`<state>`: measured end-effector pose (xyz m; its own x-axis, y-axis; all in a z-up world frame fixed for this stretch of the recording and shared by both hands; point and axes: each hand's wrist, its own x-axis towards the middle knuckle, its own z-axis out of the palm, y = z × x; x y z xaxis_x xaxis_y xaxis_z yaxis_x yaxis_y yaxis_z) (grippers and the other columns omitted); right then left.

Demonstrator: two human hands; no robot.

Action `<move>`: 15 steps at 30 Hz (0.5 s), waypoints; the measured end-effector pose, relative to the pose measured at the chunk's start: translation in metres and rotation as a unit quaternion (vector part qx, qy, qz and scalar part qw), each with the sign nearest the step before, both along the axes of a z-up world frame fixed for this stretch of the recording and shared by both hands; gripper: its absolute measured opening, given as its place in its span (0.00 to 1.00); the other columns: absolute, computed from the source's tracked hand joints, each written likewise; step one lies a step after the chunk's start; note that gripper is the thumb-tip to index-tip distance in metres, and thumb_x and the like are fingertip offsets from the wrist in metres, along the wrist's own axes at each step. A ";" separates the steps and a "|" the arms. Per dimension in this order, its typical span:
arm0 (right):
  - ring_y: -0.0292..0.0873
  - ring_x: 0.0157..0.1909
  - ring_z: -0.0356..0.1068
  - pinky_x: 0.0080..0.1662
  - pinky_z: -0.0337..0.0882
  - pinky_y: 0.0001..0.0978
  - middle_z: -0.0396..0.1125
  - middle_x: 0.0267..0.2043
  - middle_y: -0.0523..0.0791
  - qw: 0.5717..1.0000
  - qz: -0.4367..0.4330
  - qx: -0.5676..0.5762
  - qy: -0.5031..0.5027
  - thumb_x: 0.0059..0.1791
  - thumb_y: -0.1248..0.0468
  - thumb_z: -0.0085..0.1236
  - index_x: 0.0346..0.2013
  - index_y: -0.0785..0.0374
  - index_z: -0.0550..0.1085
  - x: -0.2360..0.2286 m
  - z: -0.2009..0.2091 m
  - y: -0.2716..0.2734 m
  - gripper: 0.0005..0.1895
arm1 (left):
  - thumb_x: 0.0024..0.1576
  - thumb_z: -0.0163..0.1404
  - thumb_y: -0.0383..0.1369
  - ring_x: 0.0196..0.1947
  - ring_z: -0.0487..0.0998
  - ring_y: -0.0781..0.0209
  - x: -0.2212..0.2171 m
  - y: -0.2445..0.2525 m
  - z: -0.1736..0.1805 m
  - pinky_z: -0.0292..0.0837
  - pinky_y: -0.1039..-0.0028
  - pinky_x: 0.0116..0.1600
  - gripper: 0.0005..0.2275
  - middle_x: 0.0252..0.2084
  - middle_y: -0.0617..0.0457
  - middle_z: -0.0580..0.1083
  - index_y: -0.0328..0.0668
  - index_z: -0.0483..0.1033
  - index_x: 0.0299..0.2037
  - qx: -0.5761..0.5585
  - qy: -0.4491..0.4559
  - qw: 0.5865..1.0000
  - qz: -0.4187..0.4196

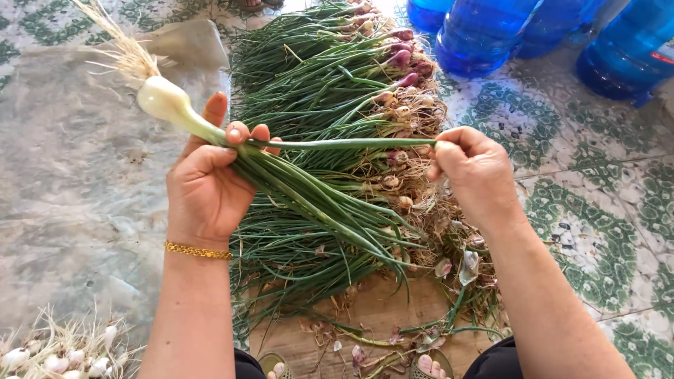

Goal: Peeling the outer skin off green onions/scallions from a large pile on the floor.

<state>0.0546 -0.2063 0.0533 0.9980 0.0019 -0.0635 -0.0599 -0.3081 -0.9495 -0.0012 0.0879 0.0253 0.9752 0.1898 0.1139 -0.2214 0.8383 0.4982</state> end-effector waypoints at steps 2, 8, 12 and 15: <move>0.32 0.20 0.60 0.26 0.62 0.21 0.65 0.21 0.41 0.999 -0.015 0.030 0.005 0.48 0.68 0.46 0.32 0.57 0.71 0.006 -0.007 -0.005 0.05 | 0.51 0.34 0.14 0.49 0.73 0.39 0.003 -0.004 -0.003 0.72 0.46 0.56 0.25 0.34 0.47 0.67 0.40 0.67 0.59 -0.011 0.011 1.000 -0.005; 0.33 0.32 0.62 0.33 0.71 0.20 0.63 0.39 0.42 0.974 -0.141 0.161 0.080 0.53 0.67 0.50 0.36 0.58 0.67 0.019 0.005 -0.027 0.02 | 0.51 0.36 0.15 0.42 0.74 0.49 0.002 -0.001 0.008 0.72 0.48 0.59 0.23 0.32 0.50 0.71 0.40 0.70 0.55 0.017 0.001 0.999 0.040; 0.30 0.29 0.65 0.31 0.70 0.17 0.68 0.40 0.40 0.991 -0.127 -0.018 -0.031 0.54 0.62 0.54 0.42 0.57 0.72 0.036 0.002 -0.069 0.03 | 0.55 0.37 0.14 0.51 0.73 0.43 0.009 0.026 0.000 0.72 0.48 0.60 0.20 0.37 0.47 0.70 0.41 0.71 0.54 -0.057 0.037 0.989 0.134; 0.35 0.36 0.66 0.38 0.68 0.27 0.66 0.50 0.43 0.976 -0.119 -0.183 0.025 0.52 0.68 0.52 0.52 0.56 0.71 0.024 0.018 -0.069 0.13 | 0.53 0.37 0.11 0.50 0.74 0.41 0.017 0.042 -0.012 0.73 0.51 0.61 0.19 0.38 0.44 0.71 0.39 0.72 0.49 -0.128 0.069 0.969 0.199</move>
<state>0.0782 -0.2757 0.0716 0.9630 -0.2616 -0.0645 -0.2142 -0.5980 -0.7724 0.0156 0.1297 0.0133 0.8217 0.5588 -0.1121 -0.4986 0.8001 0.3333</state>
